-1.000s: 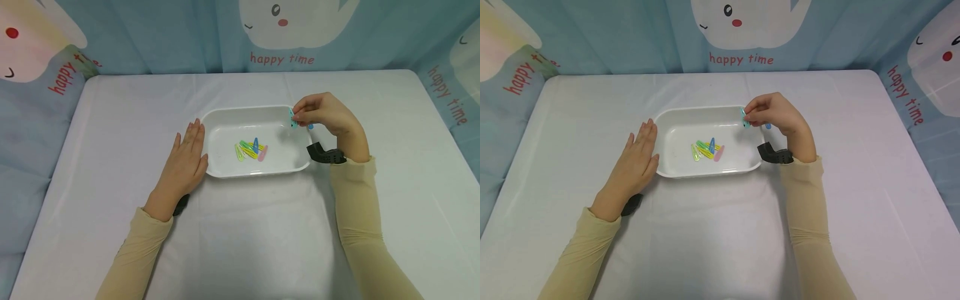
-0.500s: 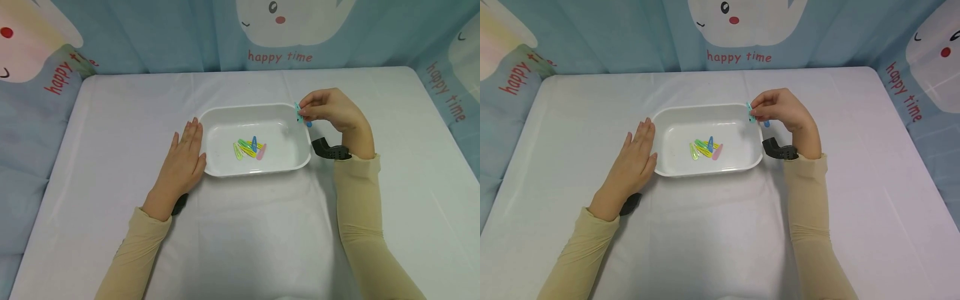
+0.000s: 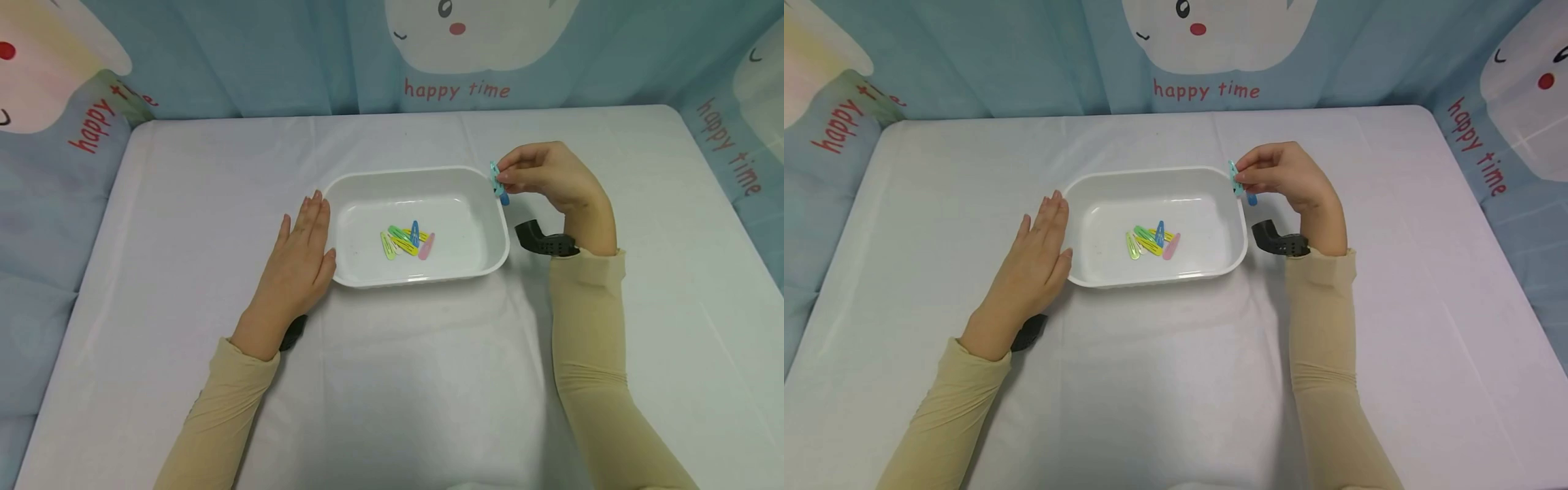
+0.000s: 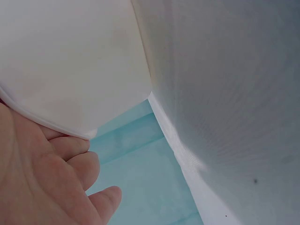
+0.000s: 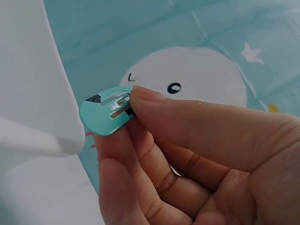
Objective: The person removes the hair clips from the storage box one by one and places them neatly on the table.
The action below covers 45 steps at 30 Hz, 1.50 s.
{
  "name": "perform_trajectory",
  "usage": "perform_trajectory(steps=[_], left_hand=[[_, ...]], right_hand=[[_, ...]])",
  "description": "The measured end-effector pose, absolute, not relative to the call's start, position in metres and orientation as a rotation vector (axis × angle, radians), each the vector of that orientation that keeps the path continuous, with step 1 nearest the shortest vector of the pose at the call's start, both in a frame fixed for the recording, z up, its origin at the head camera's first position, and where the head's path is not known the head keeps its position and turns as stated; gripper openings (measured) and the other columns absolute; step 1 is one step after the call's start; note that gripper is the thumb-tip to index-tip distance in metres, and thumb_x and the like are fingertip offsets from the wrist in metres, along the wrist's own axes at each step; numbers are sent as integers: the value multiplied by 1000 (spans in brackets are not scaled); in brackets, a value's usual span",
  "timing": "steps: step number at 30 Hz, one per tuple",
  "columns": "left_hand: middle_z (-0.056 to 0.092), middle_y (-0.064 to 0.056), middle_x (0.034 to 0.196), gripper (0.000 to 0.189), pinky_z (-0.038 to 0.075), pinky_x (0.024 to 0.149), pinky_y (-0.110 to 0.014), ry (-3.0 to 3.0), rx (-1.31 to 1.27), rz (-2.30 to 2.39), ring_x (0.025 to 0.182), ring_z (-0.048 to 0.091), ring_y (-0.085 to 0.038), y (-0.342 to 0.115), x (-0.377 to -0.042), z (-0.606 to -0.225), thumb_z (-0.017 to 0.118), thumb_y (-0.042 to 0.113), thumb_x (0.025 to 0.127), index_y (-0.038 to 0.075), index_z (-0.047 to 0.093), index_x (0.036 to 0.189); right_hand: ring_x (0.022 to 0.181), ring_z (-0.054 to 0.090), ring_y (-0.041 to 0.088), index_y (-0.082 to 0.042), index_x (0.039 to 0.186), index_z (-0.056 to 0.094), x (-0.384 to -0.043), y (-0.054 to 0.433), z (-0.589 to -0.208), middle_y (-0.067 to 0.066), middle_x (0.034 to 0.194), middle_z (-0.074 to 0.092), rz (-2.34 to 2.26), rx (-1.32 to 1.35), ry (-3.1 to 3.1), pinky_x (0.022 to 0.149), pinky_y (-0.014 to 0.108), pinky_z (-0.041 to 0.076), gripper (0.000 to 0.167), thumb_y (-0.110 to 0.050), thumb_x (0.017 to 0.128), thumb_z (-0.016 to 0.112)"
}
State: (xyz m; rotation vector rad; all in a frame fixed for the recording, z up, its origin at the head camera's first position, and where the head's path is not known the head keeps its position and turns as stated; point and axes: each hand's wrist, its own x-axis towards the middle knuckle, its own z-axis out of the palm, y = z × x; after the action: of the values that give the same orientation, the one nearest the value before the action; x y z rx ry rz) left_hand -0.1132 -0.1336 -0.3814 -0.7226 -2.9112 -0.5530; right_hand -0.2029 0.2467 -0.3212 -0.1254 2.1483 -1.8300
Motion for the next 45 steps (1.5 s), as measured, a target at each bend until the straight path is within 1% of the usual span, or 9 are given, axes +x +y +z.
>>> perform_trajectory(steps=[9, 13, 18, 28, 38, 45], left_hand=[[6, -15, 156, 62, 7, 112, -51, -2911, -724, -551, 144, 3, -24, -133, -114, -381, 32, 22, 97, -6, 12, 148], [6, -16, 156, 62, 7, 112, -51, -2911, -725, -550, 144, 4, -25, -133, -114, -381, 32, 22, 97, -6, 13, 148], [6, -16, 156, 61, 7, 112, -51, -2912, -726, -553, 144, 4, -25, -133, -114, -381, 32, 22, 98, -6, 12, 148], [6, -16, 156, 61, 7, 112, -52, -2909, -727, -563, 144, 4, -25, -133, -114, -381, 32, 22, 98, -6, 12, 148], [6, -16, 156, 61, 8, 112, -52, -2901, -731, -568, 144, 4, -24, -132, -115, -382, 32, 22, 98, -6, 12, 148], [6, -16, 156, 61, 8, 112, -52, -2895, -731, -568, 144, 5, -25, -132, -115, -382, 34, 21, 97, -5, 12, 148]], right_hand=[[68, 64, 14, -3, 87, 71, -203, 253, -322, 3, 77, 69, -1868, -100, 2150, 69, 23, 53, 6, 1, 84, 67], [71, 64, 14, -4, 87, 71, -204, 258, -324, 3, 80, 70, -1883, -61, 2139, 68, 22, 53, 8, 2, 84, 66], [71, 64, 14, -6, 87, 72, -205, 264, -326, 3, 81, 70, -1898, 11, 2141, 68, 22, 53, 10, 2, 83, 67], [71, 63, 15, -5, 87, 71, -208, 272, -334, 3, 81, 70, -1952, 99, 2088, 69, 21, 53, 7, 1, 83, 68], [67, 62, 15, -2, 84, 71, -213, 279, -346, 5, 80, 68, -2020, 189, 2020, 65, 21, 53, 6, 2, 83, 68], [64, 61, 15, -2, 81, 72, -216, 281, -355, 5, 76, 69, -2035, 212, 2004, 63, 21, 52, 10, 5, 84, 65]])
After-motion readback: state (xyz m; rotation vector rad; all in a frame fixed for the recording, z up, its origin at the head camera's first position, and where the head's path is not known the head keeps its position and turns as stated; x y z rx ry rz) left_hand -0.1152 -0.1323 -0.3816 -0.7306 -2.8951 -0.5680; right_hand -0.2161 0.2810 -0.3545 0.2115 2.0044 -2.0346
